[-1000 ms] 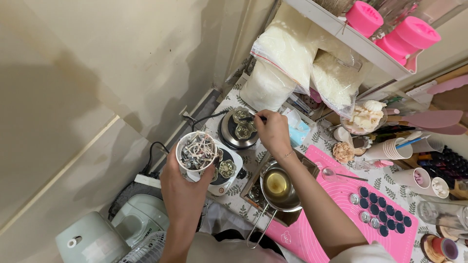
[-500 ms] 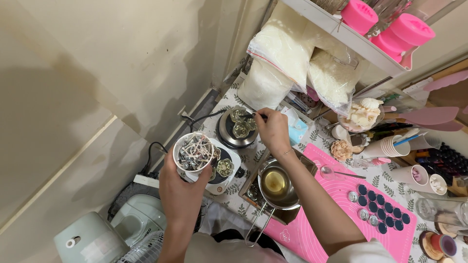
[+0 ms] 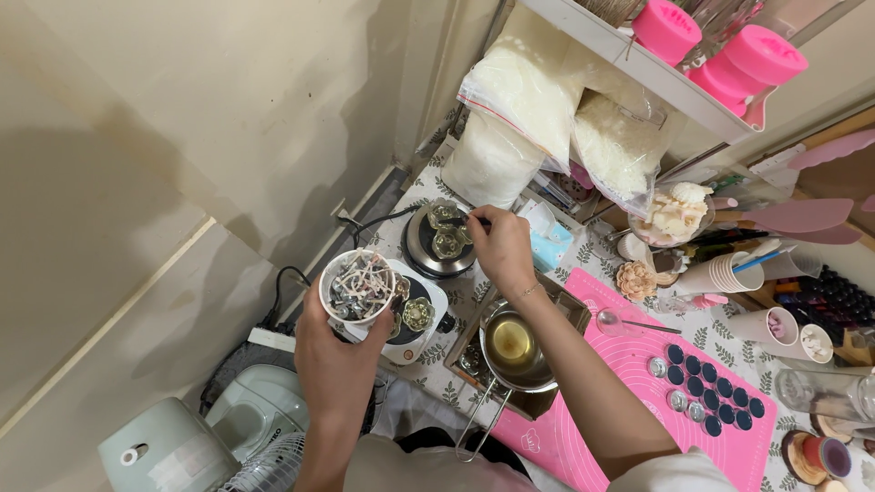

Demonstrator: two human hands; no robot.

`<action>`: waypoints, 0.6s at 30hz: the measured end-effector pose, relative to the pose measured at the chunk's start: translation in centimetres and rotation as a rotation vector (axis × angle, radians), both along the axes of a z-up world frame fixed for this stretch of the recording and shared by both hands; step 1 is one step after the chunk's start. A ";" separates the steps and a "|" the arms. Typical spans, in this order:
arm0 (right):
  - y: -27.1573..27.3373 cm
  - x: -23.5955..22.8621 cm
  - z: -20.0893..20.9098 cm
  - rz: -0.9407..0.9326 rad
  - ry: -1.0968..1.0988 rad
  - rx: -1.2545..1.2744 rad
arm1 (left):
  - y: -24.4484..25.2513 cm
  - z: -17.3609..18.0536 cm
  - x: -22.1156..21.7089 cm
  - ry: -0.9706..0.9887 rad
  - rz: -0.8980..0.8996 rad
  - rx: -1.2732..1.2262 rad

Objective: The recorder is preparing wicks, melting wax, and pouring it into small decorative containers to make candles.

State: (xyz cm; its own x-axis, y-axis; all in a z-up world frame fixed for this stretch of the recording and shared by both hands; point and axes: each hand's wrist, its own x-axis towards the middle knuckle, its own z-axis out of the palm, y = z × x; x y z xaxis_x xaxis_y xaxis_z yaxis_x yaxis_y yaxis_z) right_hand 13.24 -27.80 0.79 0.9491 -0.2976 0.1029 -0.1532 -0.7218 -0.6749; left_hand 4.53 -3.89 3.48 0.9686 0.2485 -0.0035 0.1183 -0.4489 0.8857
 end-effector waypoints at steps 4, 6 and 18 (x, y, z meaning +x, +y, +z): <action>0.0 -0.1 0.1 0.000 -0.005 -0.007 | 0.1 -0.1 -0.1 -0.016 0.000 0.016; -0.3 0.0 -0.4 -0.005 -0.023 -0.011 | 0.1 0.0 -0.2 -0.005 0.003 0.007; -1.1 0.5 -0.5 -0.034 -0.016 -0.027 | -0.1 0.5 -0.4 -0.058 -0.014 0.000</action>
State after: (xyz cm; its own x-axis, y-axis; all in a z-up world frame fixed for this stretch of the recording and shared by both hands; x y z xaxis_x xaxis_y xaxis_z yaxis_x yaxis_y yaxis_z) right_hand 13.74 -28.93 0.28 0.9368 -0.3264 0.1263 -0.1671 -0.7342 -0.6580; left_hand 4.17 -3.97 3.93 0.9706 0.2350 0.0523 0.0609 -0.4499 0.8910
